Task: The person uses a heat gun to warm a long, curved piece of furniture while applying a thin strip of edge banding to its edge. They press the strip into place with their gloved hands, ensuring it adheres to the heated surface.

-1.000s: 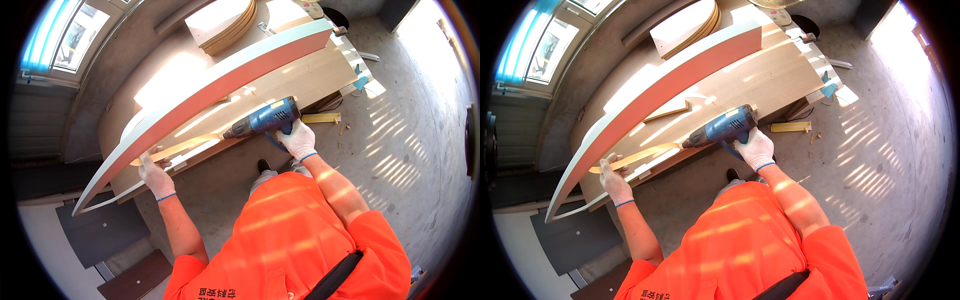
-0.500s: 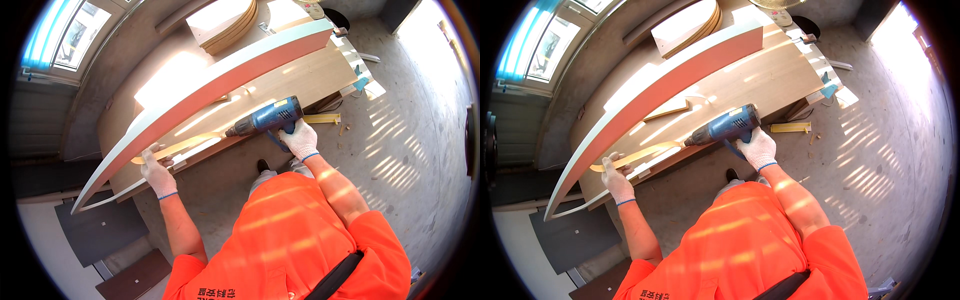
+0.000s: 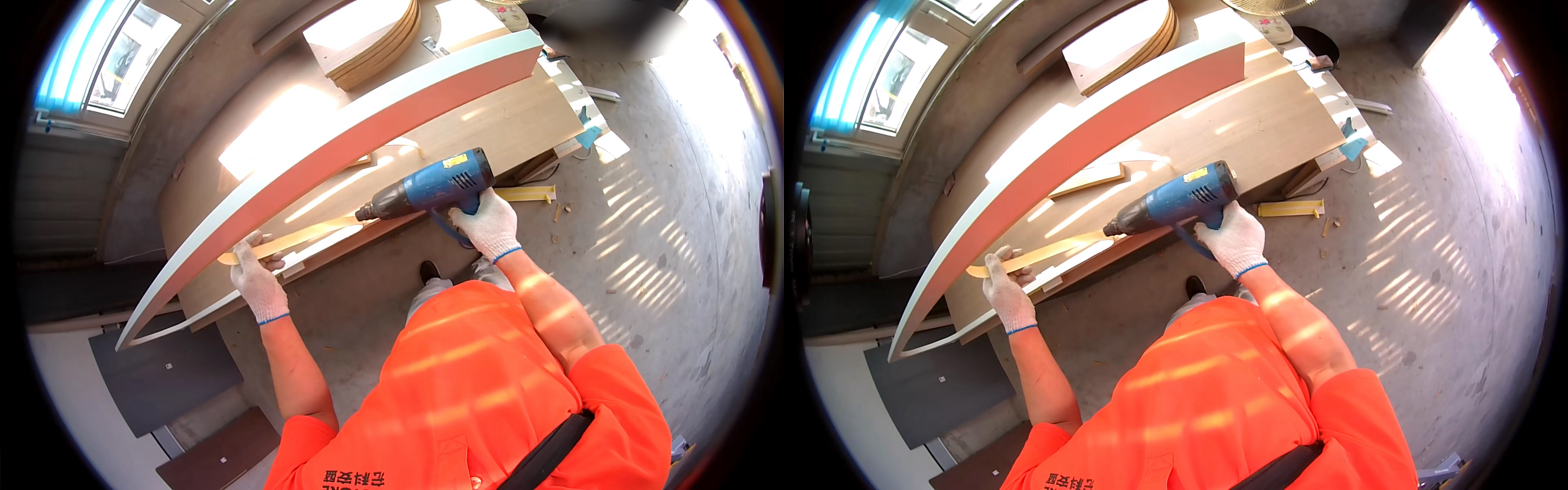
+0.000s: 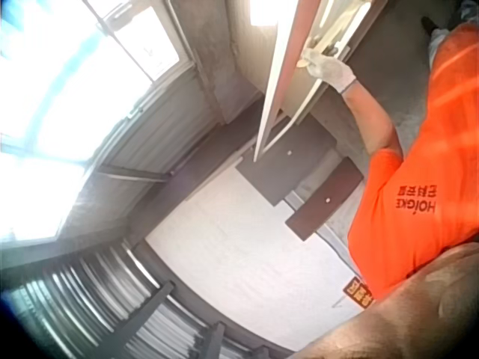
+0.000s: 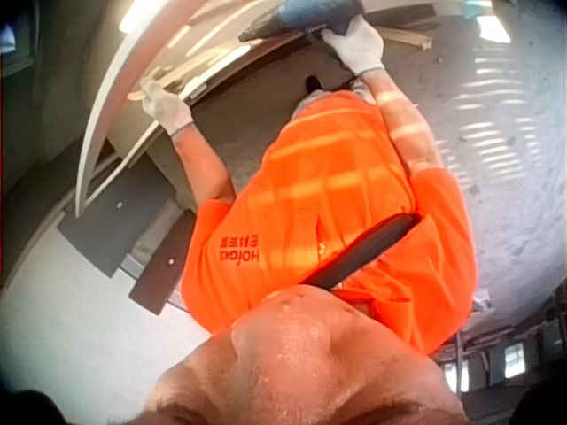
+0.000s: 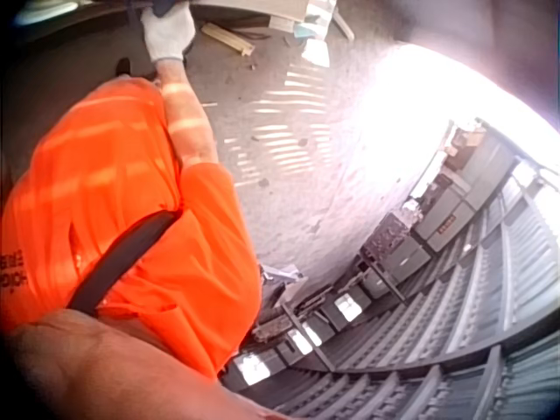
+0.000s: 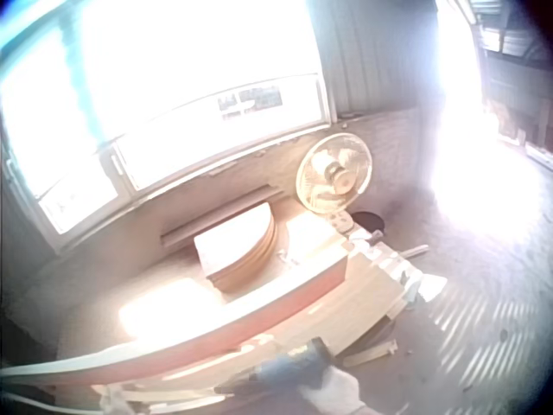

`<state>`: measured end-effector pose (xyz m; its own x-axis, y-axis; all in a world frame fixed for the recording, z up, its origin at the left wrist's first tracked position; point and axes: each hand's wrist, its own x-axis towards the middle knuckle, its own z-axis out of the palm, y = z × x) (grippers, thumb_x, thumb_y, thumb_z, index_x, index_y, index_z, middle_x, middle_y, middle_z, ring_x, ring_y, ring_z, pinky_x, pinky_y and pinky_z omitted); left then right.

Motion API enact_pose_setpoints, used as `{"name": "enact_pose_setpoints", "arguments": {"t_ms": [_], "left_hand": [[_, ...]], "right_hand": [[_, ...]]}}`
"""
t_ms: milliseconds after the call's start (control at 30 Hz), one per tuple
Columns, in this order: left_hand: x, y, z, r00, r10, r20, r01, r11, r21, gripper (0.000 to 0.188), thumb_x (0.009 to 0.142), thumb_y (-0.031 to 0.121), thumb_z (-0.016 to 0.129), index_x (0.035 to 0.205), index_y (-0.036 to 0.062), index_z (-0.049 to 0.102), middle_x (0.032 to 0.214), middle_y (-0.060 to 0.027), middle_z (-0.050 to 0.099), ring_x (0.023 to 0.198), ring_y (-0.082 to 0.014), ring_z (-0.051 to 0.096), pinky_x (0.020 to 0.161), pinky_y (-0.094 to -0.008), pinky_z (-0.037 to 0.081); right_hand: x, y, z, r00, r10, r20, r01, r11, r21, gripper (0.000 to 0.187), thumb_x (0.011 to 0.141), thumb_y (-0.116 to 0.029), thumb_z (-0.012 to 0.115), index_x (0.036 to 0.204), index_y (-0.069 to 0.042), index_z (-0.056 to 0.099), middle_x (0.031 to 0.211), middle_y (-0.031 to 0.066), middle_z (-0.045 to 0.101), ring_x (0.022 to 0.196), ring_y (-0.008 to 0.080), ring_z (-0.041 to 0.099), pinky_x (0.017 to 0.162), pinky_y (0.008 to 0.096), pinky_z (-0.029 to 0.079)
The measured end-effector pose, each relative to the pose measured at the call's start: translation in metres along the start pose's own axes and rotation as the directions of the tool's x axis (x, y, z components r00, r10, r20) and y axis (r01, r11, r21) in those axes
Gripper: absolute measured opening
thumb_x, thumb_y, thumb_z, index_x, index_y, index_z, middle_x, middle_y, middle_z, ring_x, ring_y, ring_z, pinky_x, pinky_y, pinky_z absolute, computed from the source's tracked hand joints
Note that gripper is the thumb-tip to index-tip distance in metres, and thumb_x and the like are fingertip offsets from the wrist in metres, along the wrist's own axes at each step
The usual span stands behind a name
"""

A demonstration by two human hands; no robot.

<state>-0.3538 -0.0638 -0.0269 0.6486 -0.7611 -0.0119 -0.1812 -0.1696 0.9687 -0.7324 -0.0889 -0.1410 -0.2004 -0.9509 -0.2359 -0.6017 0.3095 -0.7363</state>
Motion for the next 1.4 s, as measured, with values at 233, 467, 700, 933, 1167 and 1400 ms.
{"name": "enact_pose_setpoints", "arguments": {"t_ms": [233, 467, 700, 933, 1167, 1400], "left_hand": [[-0.008, -0.005, 0.014, 1.0, -0.015, 0.015, 0.015, 1.0, 0.001, 0.053, 0.117, 0.045, 0.048, 0.12, -0.0039, 0.07, 0.101, -0.015, 0.075, 0.069, -0.0166, 0.067, 0.06, -0.0284, 0.056], [-0.005, -0.016, 0.016, 0.999, -0.011, 0.043, 0.013, 0.999, -0.038, 0.053, 0.117, 0.045, 0.049, 0.12, -0.004, 0.069, 0.1, -0.0149, 0.074, 0.069, -0.0168, 0.067, 0.059, -0.0286, 0.055], [0.008, -0.011, 0.002, 0.999, 0.019, 0.031, -0.018, 1.0, -0.012, 0.053, 0.116, 0.046, 0.05, 0.12, -0.0035, 0.069, 0.099, -0.014, 0.074, 0.069, -0.0161, 0.066, 0.058, -0.0281, 0.054], [0.031, 0.004, -0.032, 0.99, 0.122, -0.069, -0.122, 0.993, 0.002, 0.047, 0.116, 0.042, 0.05, 0.115, -0.0022, 0.068, 0.095, -0.0125, 0.073, 0.066, -0.017, 0.065, 0.057, -0.0286, 0.052], [0.036, 0.027, -0.047, 0.943, 0.243, -0.225, -0.228, 0.969, 0.091, 0.047, 0.115, 0.04, 0.047, 0.104, -0.0025, 0.064, 0.08, -0.0109, 0.067, 0.063, -0.0184, 0.063, 0.062, -0.0322, 0.051], [0.039, 0.03, -0.045, 0.924, 0.264, -0.278, -0.232, 0.962, 0.144, 0.049, 0.115, 0.042, 0.044, 0.1, -0.0018, 0.062, 0.075, -0.0105, 0.064, 0.062, -0.0177, 0.06, 0.062, -0.0323, 0.047]], "right_hand": [[-0.007, -0.033, -0.014, 0.992, -0.114, -0.044, 0.116, 0.992, 0.052, 0.056, 0.078, -0.042, 0.084, 0.121, -0.008, 0.071, 0.098, 0.0166, 0.079, 0.098, 0.0386, 0.077, 0.089, 0.0446, 0.06], [-0.004, -0.017, -0.015, 0.992, -0.114, -0.054, 0.114, 0.993, -0.015, 0.057, 0.078, -0.041, 0.084, 0.124, -0.01, 0.069, 0.102, 0.0182, 0.078, 0.1, 0.0412, 0.075, 0.089, 0.0494, 0.06], [0.0, 0.006, -0.01, 0.997, -0.038, -0.065, 0.031, 0.993, -0.113, 0.057, 0.077, -0.041, 0.083, 0.123, -0.009, 0.069, 0.106, 0.0193, 0.078, 0.103, 0.0421, 0.075, 0.092, 0.0499, 0.06], [-0.003, 0.0, -0.002, 1.0, 0.029, -0.001, -0.029, 0.996, -0.079, 0.057, 0.076, -0.043, 0.082, 0.119, -0.007, 0.071, 0.101, 0.02, 0.078, 0.101, 0.0409, 0.076, 0.092, 0.048, 0.059], [0.003, -0.003, 0.021, 0.999, -0.013, 0.052, 0.016, 0.998, -0.052, 0.062, 0.076, -0.045, 0.081, 0.123, -0.007, 0.07, 0.105, 0.0227, 0.079, 0.104, 0.0439, 0.075, 0.094, 0.0502, 0.059], [0.005, 0.001, 0.043, 0.996, -0.029, 0.088, 0.038, 0.994, -0.104, 0.06, 0.078, -0.043, 0.08, 0.123, -0.005, 0.067, 0.107, 0.023, 0.078, 0.103, 0.0433, 0.075, 0.092, 0.052, 0.059]]}}
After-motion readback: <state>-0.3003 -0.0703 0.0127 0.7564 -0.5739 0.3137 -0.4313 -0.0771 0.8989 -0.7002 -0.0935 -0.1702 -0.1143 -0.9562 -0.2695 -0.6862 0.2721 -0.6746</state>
